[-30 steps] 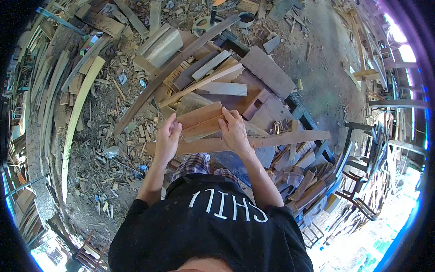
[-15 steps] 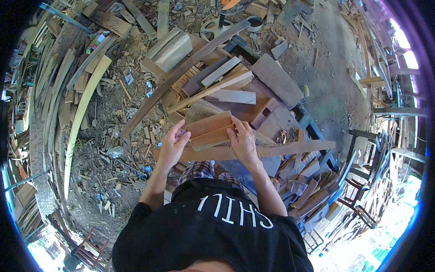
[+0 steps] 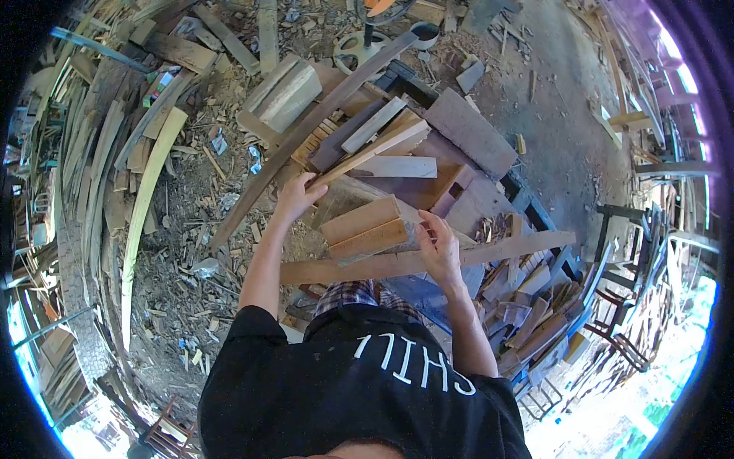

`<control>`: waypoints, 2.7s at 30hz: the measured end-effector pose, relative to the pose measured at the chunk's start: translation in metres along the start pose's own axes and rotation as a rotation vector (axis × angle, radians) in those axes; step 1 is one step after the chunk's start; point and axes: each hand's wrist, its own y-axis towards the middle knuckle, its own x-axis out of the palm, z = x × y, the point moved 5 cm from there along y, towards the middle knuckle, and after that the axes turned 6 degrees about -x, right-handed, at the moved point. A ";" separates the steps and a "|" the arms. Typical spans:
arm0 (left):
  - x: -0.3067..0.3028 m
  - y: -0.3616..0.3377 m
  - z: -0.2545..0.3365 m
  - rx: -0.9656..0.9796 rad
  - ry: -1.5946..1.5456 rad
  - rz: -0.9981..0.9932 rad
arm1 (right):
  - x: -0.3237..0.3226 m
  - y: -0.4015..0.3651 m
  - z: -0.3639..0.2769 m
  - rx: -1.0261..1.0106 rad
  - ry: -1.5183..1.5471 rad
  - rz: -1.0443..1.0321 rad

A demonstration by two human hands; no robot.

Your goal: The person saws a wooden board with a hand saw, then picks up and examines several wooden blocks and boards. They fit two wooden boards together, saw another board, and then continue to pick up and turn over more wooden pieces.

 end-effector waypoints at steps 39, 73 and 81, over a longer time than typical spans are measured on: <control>-0.073 -0.093 0.040 -0.021 -0.861 -0.681 | -0.042 0.016 -0.038 0.012 0.686 0.114; -0.061 -0.146 0.013 -0.263 -0.847 -0.740 | 0.032 0.077 -0.035 -0.335 -0.286 -0.404; -0.050 -0.145 -0.010 -0.308 -0.988 -0.790 | 0.035 0.090 -0.031 -0.183 -0.113 -0.609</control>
